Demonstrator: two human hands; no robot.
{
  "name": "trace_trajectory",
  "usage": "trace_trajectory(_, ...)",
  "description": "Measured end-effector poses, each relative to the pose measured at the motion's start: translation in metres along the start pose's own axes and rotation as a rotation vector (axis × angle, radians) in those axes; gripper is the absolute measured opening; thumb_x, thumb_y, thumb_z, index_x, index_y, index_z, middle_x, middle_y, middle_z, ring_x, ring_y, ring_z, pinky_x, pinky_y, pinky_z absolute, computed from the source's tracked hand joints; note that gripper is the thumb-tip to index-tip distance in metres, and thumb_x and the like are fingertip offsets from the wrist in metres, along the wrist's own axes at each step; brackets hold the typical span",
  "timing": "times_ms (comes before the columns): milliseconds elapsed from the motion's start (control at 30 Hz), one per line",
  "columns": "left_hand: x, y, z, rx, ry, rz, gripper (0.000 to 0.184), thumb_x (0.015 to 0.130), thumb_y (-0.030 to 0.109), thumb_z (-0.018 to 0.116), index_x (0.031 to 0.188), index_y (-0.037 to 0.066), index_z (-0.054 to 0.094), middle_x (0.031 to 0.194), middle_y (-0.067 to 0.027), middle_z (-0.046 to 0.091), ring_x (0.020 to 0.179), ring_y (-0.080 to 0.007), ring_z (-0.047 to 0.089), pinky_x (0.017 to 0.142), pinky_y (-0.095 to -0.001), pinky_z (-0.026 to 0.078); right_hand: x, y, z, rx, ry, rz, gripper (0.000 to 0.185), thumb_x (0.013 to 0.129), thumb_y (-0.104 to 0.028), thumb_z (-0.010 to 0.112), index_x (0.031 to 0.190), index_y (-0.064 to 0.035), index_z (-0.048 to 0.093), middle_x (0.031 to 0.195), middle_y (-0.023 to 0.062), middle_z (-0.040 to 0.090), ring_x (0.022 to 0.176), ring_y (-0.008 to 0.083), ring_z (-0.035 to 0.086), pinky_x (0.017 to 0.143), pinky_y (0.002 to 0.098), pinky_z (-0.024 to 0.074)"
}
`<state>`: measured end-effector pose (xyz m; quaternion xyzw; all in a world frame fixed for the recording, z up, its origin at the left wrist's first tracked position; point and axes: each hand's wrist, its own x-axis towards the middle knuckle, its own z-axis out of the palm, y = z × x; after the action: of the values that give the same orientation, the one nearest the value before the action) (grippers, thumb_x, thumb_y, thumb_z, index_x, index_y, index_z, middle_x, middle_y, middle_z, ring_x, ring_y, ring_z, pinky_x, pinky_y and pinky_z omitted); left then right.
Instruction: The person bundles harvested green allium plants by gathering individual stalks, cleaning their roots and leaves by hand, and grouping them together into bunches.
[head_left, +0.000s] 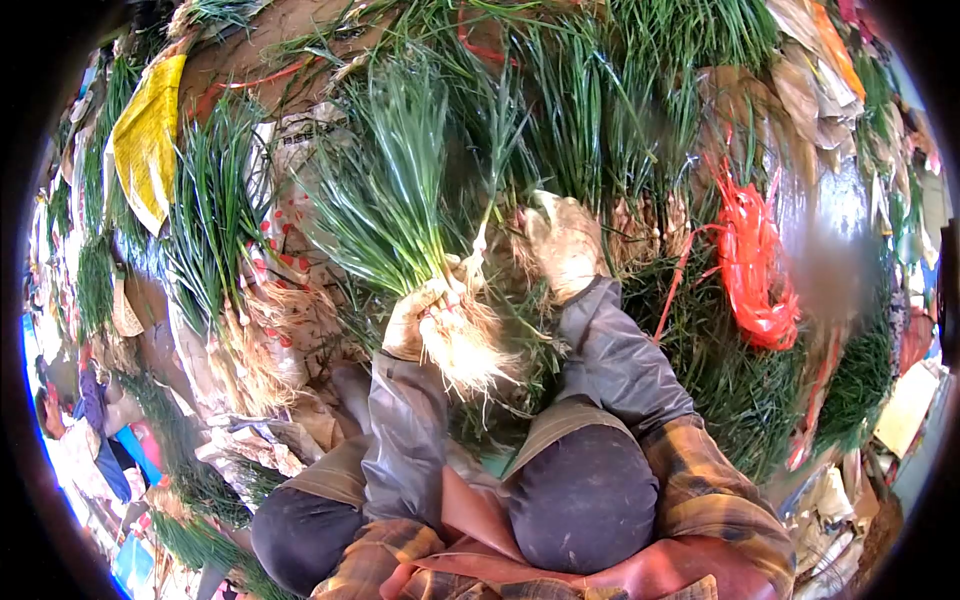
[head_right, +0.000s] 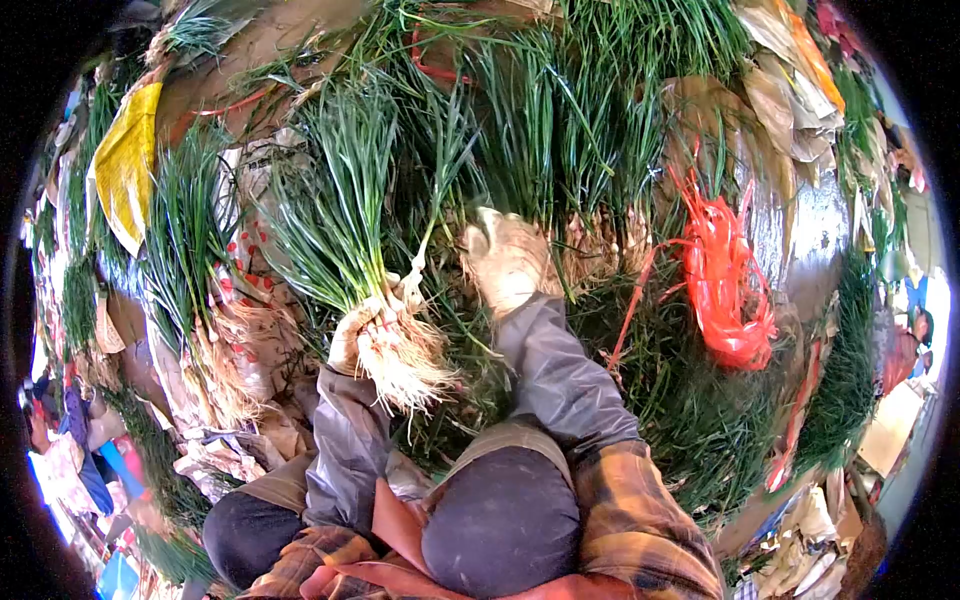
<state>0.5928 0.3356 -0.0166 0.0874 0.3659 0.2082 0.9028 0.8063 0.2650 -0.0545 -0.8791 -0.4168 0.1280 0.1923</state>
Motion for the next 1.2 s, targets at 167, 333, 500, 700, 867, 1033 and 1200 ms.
trace_trajectory(167,0.005,-0.014,-0.010,-0.012,-0.037,-0.112,0.040,0.082,0.008,0.058,0.119,-0.005,0.047,0.092,-0.0146,0.062,0.075,-0.0193,0.061,0.058,-0.0270,0.053,0.025,-0.039,0.022,1.114,-0.665,0.622,0.021,0.091,-0.016,0.051,0.100,-0.0001,0.061,0.093,0.0116,0.063,0.071,0.0180,0.061,0.066,0.0315,0.0548)
trace_trajectory(333,-0.007,-0.015,-0.033,0.057,0.011,-0.107,0.039,0.082,0.013,0.059,0.115,-0.006,0.049,0.088,-0.0136,0.064,0.068,-0.0177,0.064,0.053,-0.0263,0.056,-0.016,-0.058,0.029,0.691,-0.804,0.192,0.047,0.089,-0.048,0.049,0.085,-0.0040,0.064,0.077,0.0107,0.064,0.068,0.0214,0.059,0.063,0.0316,0.0478)
trace_trajectory(500,-0.016,-0.012,0.014,-0.030,-0.063,0.018,0.045,0.080,0.020,0.063,0.115,-0.004,0.050,0.118,-0.0167,0.055,0.101,-0.0265,0.058,0.085,-0.0349,0.050,-0.024,-0.013,0.032,0.370,-0.116,0.091,0.037,0.085,-0.042,0.058,0.083,-0.0055,0.055,0.068,0.0072,0.055,0.059,0.0147,0.055,0.054,0.0319,0.0501)
trace_trajectory(700,-0.010,-0.005,0.013,-0.284,-0.241,0.184,0.045,0.084,0.019,0.057,0.122,-0.003,0.045,0.107,-0.0093,0.054,0.104,-0.0225,0.053,0.100,-0.0405,0.038,-0.069,-0.003,0.007,0.060,-0.810,-0.305,0.024,0.090,-0.011,0.046,0.111,-0.0024,0.055,0.066,0.0027,0.052,0.050,0.0109,0.049,0.046,0.0229,0.0476)
trace_trajectory(867,-0.013,-0.014,0.029,-0.313,-0.282,0.158,0.069,0.085,0.025,0.057,0.138,-0.002,0.022,0.107,-0.0075,0.056,0.101,-0.0211,0.055,0.104,-0.0474,0.033,-0.011,0.034,-0.004,-0.417,-0.442,0.050,0.020,0.081,-0.025,0.063,0.075,-0.0072,0.057,0.057,0.0015,0.051,0.045,0.0152,0.047,0.046,0.0314,0.0444)
trace_trajectory(1033,-0.007,-0.022,0.003,-0.112,-0.352,0.061,0.061,0.085,0.024,0.054,0.132,-0.006,0.030,0.115,-0.0146,0.055,0.114,-0.0278,0.049,0.106,-0.0514,0.026,-0.008,0.013,-0.058,0.700,-0.423,0.331,0.017,0.086,-0.026,0.058,0.087,-0.0101,0.062,0.075,0.0014,0.057,0.068,0.0104,0.054,0.064,0.0267,0.0464)
trace_trajectory(1200,0.002,-0.025,-0.007,0.109,-0.159,-0.105,0.052,0.082,0.025,0.059,0.124,-0.002,0.044,0.120,-0.0206,0.054,0.115,-0.0285,0.050,0.094,-0.0391,0.044,-0.055,-0.005,-0.032,0.567,-0.424,-0.154,0.026,0.084,-0.030,0.062,0.095,-0.0068,0.062,0.099,0.0091,0.057,0.092,0.0204,0.055,0.083,0.0346,0.0472)
